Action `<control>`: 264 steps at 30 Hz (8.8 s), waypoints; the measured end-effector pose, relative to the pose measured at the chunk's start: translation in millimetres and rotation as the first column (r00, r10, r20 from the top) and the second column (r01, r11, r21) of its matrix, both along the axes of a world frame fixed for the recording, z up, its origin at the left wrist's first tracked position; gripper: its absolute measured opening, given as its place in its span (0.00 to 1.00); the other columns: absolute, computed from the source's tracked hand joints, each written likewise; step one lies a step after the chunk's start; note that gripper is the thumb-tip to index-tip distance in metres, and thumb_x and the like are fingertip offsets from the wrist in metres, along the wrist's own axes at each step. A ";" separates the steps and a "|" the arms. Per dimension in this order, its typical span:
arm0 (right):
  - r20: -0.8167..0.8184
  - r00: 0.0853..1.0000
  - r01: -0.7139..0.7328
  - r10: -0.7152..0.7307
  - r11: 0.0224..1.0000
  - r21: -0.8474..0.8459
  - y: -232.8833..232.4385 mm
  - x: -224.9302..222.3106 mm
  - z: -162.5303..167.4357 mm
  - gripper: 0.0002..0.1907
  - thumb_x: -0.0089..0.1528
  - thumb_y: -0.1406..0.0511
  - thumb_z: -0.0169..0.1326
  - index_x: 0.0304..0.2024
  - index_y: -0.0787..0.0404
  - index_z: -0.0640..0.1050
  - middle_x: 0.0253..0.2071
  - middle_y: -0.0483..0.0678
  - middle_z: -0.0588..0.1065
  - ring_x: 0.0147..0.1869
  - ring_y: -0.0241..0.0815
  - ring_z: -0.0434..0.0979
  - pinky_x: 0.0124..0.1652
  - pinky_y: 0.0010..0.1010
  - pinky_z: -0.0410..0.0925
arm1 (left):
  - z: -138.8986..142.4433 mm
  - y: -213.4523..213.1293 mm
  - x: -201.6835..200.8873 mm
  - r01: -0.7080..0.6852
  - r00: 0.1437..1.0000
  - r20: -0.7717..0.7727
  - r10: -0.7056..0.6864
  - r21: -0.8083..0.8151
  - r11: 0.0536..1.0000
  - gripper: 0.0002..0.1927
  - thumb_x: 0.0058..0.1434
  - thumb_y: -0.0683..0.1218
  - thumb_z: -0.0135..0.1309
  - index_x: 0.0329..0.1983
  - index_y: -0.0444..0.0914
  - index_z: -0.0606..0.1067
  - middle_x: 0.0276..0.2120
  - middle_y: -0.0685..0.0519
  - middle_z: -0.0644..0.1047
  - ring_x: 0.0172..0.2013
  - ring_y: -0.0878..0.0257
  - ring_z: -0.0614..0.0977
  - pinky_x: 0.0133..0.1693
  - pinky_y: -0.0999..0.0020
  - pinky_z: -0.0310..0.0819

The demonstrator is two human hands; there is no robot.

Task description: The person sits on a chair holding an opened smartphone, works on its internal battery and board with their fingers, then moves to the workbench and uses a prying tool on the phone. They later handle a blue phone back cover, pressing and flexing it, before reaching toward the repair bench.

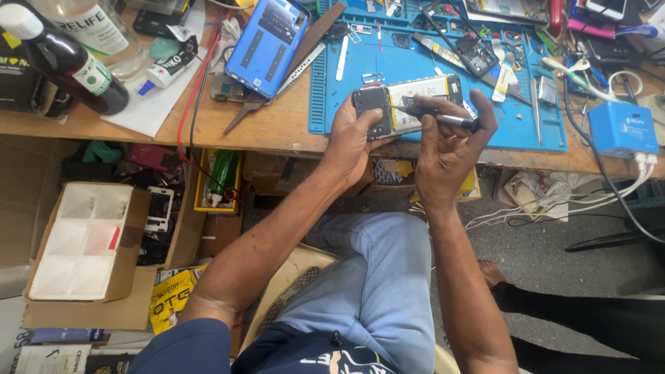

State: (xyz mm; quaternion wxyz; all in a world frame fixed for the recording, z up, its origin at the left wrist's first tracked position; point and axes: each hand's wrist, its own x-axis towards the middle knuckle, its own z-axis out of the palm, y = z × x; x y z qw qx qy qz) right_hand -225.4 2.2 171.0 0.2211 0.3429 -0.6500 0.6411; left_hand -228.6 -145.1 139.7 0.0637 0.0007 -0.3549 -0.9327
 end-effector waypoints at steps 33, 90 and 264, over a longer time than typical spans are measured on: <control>-0.049 0.998 0.051 -0.046 0.993 0.104 1.7 12.2 8.6 0.29 0.77 0.78 0.51 0.72 0.57 0.52 0.60 0.59 0.76 0.62 0.45 0.81 0.56 0.29 0.78 | 5.2 3.7 5.1 -0.084 0.996 -0.045 0.083 -0.025 0.996 0.20 0.66 0.36 0.48 0.62 0.37 0.66 0.49 0.50 0.74 0.46 0.64 0.82 0.41 0.65 0.87; 0.083 0.996 -0.038 0.017 0.964 0.262 10.6 -57.0 -4.4 0.19 0.71 0.65 0.54 0.63 0.63 0.71 0.37 0.51 0.78 0.41 0.47 0.79 0.45 0.36 0.74 | -3.6 -8.9 -0.7 0.119 0.991 -0.044 -0.125 -0.110 0.987 0.22 0.65 0.38 0.50 0.62 0.41 0.65 0.53 0.49 0.72 0.53 0.55 0.78 0.56 0.47 0.76; 0.462 0.879 -0.051 -0.119 0.940 0.339 61.9 14.6 31.2 0.20 0.67 0.54 0.59 0.44 0.66 0.81 0.33 0.50 0.80 0.30 0.33 0.70 0.29 0.25 0.63 | -3.6 -0.5 67.0 -0.163 0.978 -0.177 0.107 -0.343 0.925 0.22 0.61 0.35 0.61 0.58 0.33 0.70 0.47 0.52 0.79 0.47 0.67 0.81 0.51 0.69 0.78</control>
